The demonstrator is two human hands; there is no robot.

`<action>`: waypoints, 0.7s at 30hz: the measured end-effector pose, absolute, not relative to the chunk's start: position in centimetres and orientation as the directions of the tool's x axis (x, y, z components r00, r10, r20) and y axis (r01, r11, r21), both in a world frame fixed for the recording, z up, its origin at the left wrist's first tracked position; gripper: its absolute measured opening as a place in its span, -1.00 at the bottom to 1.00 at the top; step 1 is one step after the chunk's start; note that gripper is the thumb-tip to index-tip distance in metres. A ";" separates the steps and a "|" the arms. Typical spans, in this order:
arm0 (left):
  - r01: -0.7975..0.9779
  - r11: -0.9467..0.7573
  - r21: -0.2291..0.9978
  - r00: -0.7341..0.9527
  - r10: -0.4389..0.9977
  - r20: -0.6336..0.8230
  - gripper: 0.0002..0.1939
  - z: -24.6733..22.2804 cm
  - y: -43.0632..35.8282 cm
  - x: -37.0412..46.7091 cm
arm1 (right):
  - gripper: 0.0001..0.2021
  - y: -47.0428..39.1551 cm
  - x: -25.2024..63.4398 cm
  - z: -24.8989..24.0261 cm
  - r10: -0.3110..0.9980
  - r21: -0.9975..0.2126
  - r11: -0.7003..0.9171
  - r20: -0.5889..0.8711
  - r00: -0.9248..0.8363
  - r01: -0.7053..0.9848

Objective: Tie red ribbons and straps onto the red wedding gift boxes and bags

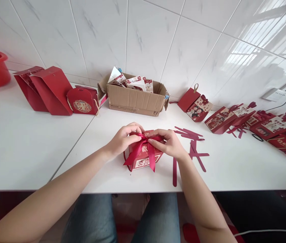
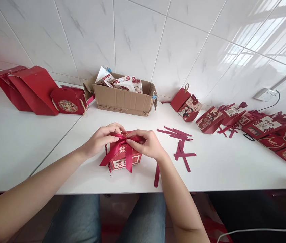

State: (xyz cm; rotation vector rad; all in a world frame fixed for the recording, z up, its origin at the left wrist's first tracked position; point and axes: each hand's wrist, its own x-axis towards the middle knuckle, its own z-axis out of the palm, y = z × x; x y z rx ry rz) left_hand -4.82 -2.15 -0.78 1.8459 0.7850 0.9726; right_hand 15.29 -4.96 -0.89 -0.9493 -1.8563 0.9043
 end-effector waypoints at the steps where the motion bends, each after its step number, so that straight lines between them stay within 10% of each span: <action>1: 0.123 -0.406 0.906 0.508 0.810 0.294 -0.83 -0.7 -2.2 -4.8 | -0.79 -5.0 15.2 -0.9 0.860 -0.840 0.468 0.361 -0.361 0.274; 21: 0.362 -0.594 0.719 0.491 0.777 0.395 -0.62 -1.1 -1.7 -4.9 | -0.78 -5.4 15.0 -0.5 0.918 -0.874 0.356 0.262 -0.298 0.330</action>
